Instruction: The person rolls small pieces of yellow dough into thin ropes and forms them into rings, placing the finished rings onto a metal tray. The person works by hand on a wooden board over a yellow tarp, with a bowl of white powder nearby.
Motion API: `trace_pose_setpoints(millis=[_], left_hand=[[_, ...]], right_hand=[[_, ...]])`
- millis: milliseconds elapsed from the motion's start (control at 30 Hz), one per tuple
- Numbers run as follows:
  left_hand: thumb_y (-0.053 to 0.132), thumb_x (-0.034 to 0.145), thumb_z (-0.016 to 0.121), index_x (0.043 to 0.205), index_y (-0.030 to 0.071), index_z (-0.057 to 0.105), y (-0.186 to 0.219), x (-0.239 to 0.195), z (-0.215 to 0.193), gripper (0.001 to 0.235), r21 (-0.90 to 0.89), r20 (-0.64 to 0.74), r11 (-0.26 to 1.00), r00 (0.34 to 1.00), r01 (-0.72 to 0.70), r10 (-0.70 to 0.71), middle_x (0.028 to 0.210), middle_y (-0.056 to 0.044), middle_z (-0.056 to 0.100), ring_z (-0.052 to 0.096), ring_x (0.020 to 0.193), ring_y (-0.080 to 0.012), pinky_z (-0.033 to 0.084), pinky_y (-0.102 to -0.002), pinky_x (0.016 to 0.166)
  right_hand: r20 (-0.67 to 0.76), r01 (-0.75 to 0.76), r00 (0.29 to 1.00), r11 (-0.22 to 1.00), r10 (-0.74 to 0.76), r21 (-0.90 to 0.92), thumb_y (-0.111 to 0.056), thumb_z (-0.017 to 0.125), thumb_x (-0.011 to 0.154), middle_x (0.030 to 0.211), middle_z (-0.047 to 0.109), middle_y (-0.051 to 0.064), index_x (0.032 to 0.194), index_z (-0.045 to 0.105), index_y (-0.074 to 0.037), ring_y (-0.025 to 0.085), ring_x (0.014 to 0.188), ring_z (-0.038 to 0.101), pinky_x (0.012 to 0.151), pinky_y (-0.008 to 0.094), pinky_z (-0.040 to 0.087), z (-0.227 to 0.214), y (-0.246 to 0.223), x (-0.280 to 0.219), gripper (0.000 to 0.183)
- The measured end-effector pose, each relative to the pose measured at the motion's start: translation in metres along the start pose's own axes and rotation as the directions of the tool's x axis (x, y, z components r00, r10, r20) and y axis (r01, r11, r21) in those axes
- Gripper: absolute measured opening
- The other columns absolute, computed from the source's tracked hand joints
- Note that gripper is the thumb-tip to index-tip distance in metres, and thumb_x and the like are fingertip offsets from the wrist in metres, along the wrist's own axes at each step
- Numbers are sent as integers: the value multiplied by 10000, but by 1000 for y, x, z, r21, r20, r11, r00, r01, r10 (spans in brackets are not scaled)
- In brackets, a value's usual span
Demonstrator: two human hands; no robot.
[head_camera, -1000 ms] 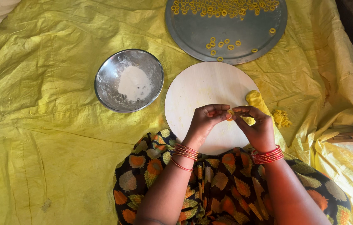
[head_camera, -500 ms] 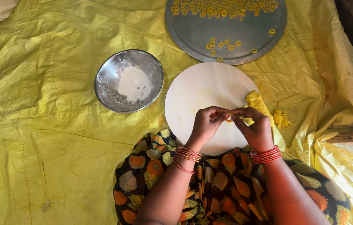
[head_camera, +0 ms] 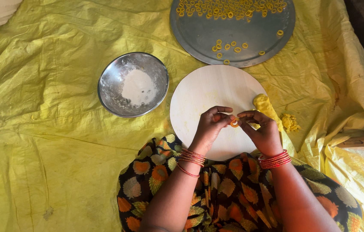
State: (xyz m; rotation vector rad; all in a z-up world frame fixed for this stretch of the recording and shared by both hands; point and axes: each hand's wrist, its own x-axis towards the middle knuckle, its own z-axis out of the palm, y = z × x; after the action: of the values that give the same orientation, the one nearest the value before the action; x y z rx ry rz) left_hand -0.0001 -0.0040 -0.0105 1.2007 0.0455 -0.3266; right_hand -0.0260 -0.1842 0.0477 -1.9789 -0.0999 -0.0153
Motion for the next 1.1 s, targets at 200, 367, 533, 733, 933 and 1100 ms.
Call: trace_pose_setpoints(millis=[200,367,533,733,933,1100], left_hand=[[143,937,768,1047,-5,757,-3,2,3,185,-48,-25,997,998,-60,58,960,-56,768,673,852,-77,549,-239,800],[111,912,774,1092,-21,753,-5,3,2,224,-66,8,998,1000,-24,24,980,-65,768,693,877,-89,575,-239,847],[75,883,781,1115,-31,743,-6,3,2,258,-65,13,998,1000,-15,16,998,-74,768,698,888,-97,581,-251,864],[37,940,686,1093,-44,685,-1,3,1,174,-217,-3,976,999,36,-38,1023,-120,712,714,917,-161,620,-343,862],[50,956,595,1059,-12,608,-3,9,-2,121,-356,-51,928,989,115,-142,1062,-139,722,736,942,-239,614,-386,851],[167,1018,493,1128,10,654,-44,39,-20,251,-372,-247,906,920,200,-305,997,-137,712,697,859,-208,612,-368,845]], right_hand=[[1,-43,999,998,43,42,-73,739,917,980,763,52,1111,731,-2,106,926,718,838,261,569,2,5,1,207],[-21,-90,996,995,91,50,-86,741,919,975,767,52,1106,728,5,108,924,723,831,259,565,2,10,3,209],[-4,-44,999,996,44,81,-101,742,915,982,765,52,1111,721,6,107,929,722,844,259,572,3,13,4,224],[-19,-139,989,965,147,222,-108,714,954,1047,756,54,1124,716,34,105,977,694,893,262,549,-1,13,6,222],[-49,-172,974,861,222,479,-89,677,961,1064,748,55,1117,694,7,118,997,691,927,275,547,-15,13,14,184],[-127,-125,962,806,241,579,-97,670,1001,1040,748,90,1092,709,5,137,891,676,852,278,547,-29,12,17,142]])
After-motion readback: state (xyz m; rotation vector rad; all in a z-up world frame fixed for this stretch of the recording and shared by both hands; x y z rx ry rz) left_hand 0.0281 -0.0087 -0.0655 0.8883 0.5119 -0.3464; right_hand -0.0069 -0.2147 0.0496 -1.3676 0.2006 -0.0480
